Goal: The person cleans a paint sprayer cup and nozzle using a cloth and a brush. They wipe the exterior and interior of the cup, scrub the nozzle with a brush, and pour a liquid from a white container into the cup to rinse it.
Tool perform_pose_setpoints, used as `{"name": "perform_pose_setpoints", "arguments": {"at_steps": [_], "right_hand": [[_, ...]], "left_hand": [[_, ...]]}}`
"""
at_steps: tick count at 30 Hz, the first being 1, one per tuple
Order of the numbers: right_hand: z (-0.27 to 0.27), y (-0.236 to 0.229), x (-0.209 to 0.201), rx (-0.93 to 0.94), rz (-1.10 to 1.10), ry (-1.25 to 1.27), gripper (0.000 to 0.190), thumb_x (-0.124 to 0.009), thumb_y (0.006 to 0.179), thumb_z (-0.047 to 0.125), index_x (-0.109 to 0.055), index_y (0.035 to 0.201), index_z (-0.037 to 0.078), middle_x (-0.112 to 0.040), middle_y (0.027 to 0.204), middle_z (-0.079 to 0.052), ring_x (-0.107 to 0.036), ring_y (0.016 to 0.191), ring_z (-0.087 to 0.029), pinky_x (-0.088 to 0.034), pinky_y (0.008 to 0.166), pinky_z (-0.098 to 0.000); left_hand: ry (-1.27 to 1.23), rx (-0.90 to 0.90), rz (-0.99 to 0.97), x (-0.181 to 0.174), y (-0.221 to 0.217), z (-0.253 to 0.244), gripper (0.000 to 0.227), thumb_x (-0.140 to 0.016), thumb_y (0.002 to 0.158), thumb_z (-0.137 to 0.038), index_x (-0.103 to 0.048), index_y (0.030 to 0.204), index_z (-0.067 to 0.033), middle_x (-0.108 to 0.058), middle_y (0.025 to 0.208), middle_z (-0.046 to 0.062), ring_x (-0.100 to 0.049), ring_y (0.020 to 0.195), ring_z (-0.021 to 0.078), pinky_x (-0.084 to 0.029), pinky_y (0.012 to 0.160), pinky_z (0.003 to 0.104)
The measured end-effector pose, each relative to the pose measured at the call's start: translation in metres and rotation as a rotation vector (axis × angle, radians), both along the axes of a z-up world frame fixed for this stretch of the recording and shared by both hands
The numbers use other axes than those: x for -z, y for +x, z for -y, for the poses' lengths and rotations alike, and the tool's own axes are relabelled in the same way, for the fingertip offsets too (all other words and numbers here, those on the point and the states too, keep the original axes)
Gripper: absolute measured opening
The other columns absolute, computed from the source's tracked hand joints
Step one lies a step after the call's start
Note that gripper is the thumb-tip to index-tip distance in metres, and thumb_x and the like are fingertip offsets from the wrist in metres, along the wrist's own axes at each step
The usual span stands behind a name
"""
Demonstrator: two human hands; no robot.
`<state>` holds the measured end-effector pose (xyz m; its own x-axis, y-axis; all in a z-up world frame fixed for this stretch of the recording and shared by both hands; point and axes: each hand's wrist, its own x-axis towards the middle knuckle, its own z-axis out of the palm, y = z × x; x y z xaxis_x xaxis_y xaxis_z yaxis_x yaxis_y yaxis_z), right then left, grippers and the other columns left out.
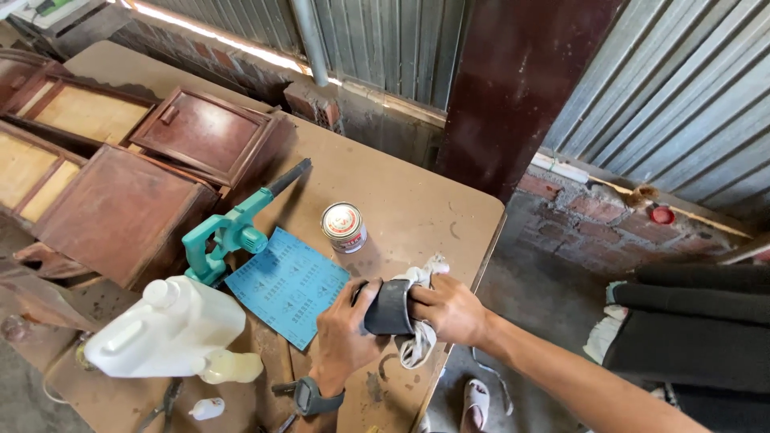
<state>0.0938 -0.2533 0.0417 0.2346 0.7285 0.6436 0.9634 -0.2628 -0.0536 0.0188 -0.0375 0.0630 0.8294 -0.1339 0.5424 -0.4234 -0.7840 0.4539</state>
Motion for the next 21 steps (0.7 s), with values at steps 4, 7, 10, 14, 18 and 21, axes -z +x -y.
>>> {"name": "perform_pose_setpoints", "arguments": {"at_steps": [4,7,10,14,18,21], "right_hand": [[0.001,-0.003,0.016,0.099,0.024,-0.028,0.022,-0.065,0.083,0.009,-0.051,0.068,0.015,-0.047,0.073,-0.002,-0.038,0.053,-0.021,-0.037,0.048,-0.0361],[0.009,0.0,0.016,0.027,-0.056,-0.201,0.023,-0.068,0.066,0.011,-0.058,0.086,0.014,-0.055,0.091,-0.004,-0.044,0.061,-0.023,-0.04,0.055,-0.0381],[0.018,0.006,-0.004,-0.159,-0.124,-0.277,0.023,-0.053,0.079,0.012,-0.063,0.099,0.009,-0.061,0.102,-0.006,-0.048,0.067,-0.026,-0.042,0.061,-0.0395],[0.013,0.012,-0.007,-0.211,-0.051,-0.123,0.037,-0.033,0.11,0.023,-0.055,0.084,0.01,-0.048,0.082,-0.005,-0.04,0.061,-0.026,-0.036,0.058,-0.0376],[-0.003,-0.006,-0.005,-0.121,-0.156,-0.048,0.027,-0.047,0.102,0.023,-0.046,0.077,0.015,-0.044,0.076,-0.002,-0.037,0.059,-0.025,-0.032,0.053,-0.0378],[-0.01,-0.012,-0.024,-0.102,-0.501,0.155,0.044,-0.064,0.097,0.016,-0.031,0.068,0.011,-0.035,0.067,-0.002,-0.031,0.056,-0.021,-0.026,0.052,-0.0358]], "left_hand": [[-0.021,-0.025,-0.063,0.006,0.003,0.002,0.074,-0.079,0.059,-0.025,-0.059,0.129,-0.0164,-0.065,0.118,0.008,-0.069,0.096,0.0309,-0.056,0.06,0.041],[-0.097,0.015,-0.163,-0.009,-0.001,-0.005,0.07,-0.079,0.058,-0.024,-0.061,0.125,-0.0158,-0.065,0.119,0.005,-0.07,0.094,0.0301,-0.056,0.061,0.041],[-0.117,0.055,-0.215,-0.011,-0.007,-0.006,0.063,-0.081,0.061,-0.028,-0.063,0.12,-0.0158,-0.065,0.116,0.003,-0.07,0.094,0.0284,-0.055,0.062,0.04],[-0.22,0.061,-0.245,-0.018,-0.004,-0.002,0.061,-0.083,0.062,-0.034,-0.064,0.118,-0.0185,-0.067,0.113,0.001,-0.072,0.095,0.0248,-0.053,0.068,0.037],[-0.357,0.081,-0.356,-0.006,-0.011,-0.01,0.078,-0.09,0.057,-0.032,-0.063,0.129,-0.0193,-0.069,0.119,-0.001,-0.074,0.105,0.0213,-0.056,0.084,0.035],[-0.566,0.066,-0.317,0.0,-0.013,-0.006,0.073,-0.093,0.059,-0.024,-0.065,0.126,-0.0181,-0.076,0.114,0.0,-0.071,0.102,0.0145,-0.055,0.086,0.03]]}}
